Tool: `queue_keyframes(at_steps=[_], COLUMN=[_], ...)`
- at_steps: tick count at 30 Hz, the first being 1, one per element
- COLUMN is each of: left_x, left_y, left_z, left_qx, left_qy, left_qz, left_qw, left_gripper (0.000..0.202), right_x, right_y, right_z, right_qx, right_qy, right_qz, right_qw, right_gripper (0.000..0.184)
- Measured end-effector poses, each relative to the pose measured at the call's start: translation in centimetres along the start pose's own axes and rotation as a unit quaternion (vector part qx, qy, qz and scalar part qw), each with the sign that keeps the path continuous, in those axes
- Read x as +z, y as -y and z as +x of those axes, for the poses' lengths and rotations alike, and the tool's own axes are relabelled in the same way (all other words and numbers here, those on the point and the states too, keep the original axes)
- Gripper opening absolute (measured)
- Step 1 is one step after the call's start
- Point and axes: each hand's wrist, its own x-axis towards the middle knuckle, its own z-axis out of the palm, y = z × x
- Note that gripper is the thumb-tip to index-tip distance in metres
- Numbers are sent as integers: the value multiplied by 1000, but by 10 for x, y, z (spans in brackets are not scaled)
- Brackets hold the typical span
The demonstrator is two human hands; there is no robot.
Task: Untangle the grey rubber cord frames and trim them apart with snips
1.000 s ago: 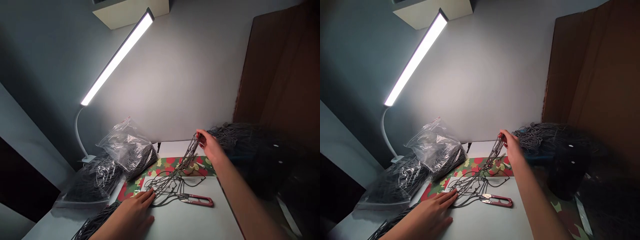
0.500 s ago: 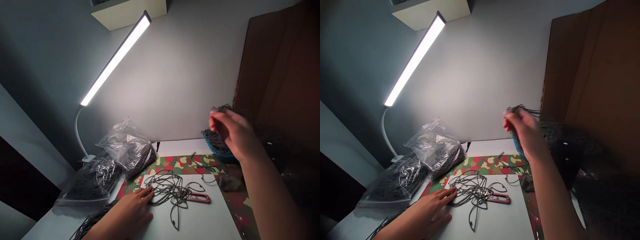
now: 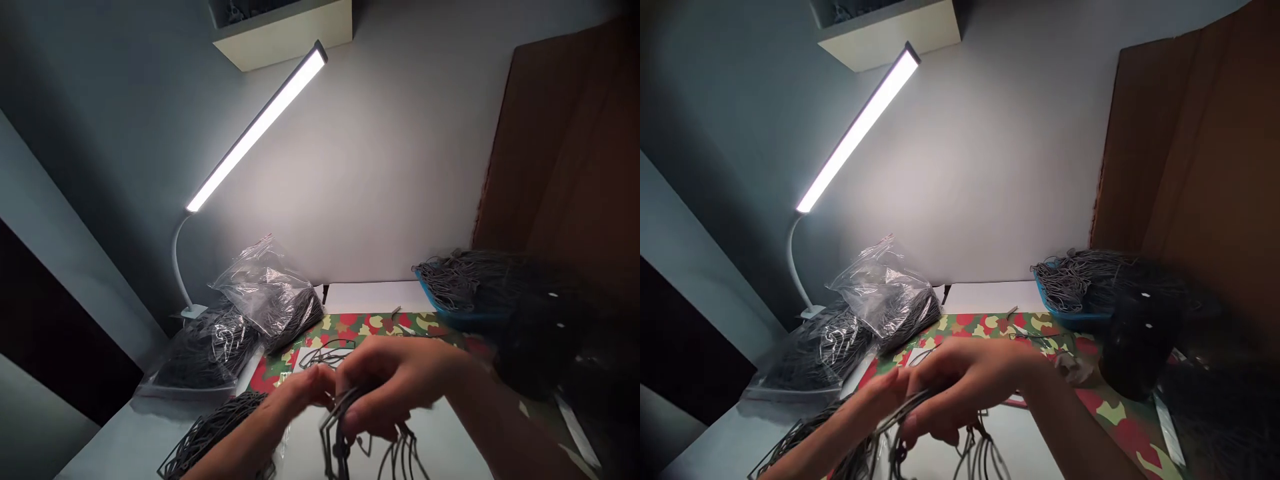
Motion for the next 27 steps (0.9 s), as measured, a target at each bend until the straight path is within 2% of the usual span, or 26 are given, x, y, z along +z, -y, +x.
queue_keyframes(at_steps=[2,4,6,8,11,15,19,23,27], left_x=[15,27,33,35,34,37,45,50,51], left_y=[11,26,38,44,46,57,74,79,82], left_z=[7,12,13,12,9,8,6,6,6], left_qx=[-16,-37,-53,-66,-92,-120,-95,-90,-88], left_qy=[155,144,116,114,129,108,70,34,51], left_qz=[-135,-197,-223,-227,-216,-208,-235,-279,-309], left_qw=[979,969,966,965,963,965,965,956,946], left_gripper=[89,85,67,50,37,36,43,45,43], right_x=[-3,-3,0,3,7,15,25,30,32], right_y=[-27,-53,-73,-88,-105,-125,-140,-154,-167], right_z=[5,2,-8,-18,-27,-23,-17,-17,-21], right_qx=[16,28,33,31,27,27,19,21,6], right_qy=[-20,-48,-82,-114,-130,-127,-151,-149,-170], right_qz=[80,105,122,139,163,206,267,307,330], right_qw=[996,993,989,983,978,970,952,940,928], right_gripper=[30,36,39,40,38,34,38,39,44])
